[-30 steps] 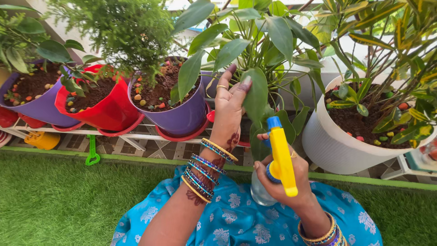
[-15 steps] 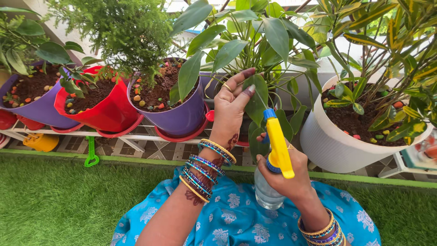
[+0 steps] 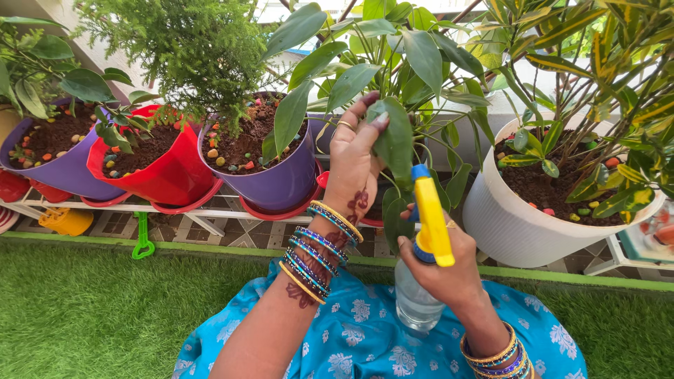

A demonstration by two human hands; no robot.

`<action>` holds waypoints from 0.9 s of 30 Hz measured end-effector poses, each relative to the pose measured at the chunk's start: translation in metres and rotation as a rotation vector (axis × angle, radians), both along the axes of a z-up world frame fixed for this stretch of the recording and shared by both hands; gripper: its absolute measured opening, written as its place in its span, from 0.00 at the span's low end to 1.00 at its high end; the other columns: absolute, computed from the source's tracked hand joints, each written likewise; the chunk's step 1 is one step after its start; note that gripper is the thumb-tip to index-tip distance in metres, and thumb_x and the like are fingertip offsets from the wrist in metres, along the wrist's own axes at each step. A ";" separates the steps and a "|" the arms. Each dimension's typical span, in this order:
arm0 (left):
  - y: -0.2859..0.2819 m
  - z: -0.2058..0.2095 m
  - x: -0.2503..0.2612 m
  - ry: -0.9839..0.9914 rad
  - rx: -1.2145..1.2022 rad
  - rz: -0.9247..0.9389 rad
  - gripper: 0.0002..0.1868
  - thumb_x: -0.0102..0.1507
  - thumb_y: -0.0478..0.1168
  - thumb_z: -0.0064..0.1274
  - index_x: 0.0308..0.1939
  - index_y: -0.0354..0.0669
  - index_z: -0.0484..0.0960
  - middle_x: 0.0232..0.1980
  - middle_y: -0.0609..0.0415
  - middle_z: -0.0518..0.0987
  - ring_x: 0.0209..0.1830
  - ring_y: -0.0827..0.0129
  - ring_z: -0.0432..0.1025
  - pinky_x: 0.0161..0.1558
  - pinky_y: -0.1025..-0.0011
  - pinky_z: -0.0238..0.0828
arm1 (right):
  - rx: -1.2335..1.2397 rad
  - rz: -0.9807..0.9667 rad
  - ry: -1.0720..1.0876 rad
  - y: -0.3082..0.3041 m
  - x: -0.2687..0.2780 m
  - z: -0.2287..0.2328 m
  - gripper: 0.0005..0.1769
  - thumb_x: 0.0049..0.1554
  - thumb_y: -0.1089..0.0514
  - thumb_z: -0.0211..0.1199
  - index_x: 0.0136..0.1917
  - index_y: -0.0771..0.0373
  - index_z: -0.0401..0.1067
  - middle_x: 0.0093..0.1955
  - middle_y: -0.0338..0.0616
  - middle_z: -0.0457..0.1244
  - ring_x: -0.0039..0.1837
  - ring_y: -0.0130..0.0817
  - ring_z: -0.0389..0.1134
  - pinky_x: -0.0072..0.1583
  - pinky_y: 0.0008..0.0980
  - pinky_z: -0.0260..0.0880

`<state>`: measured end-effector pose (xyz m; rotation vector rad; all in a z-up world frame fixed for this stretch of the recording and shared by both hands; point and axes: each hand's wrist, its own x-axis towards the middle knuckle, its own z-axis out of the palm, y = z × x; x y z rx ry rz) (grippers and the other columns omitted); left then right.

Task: The person cleans the leaves of a potted plant using a small red brush, wiping each leaf individually. After brushing, the person sprays the leaves with water from a spray bottle.

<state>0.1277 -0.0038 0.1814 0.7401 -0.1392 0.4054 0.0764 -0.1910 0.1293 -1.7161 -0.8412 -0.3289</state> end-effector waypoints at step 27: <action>0.024 0.016 0.008 0.155 0.166 0.176 0.21 0.66 0.37 0.53 0.62 0.42 0.66 0.48 0.46 0.81 0.41 0.62 0.80 0.40 0.68 0.79 | 0.016 -0.119 -0.035 -0.004 0.023 -0.010 0.27 0.50 0.64 0.71 0.63 0.66 0.70 0.57 0.45 0.70 0.50 0.29 0.74 0.52 0.30 0.74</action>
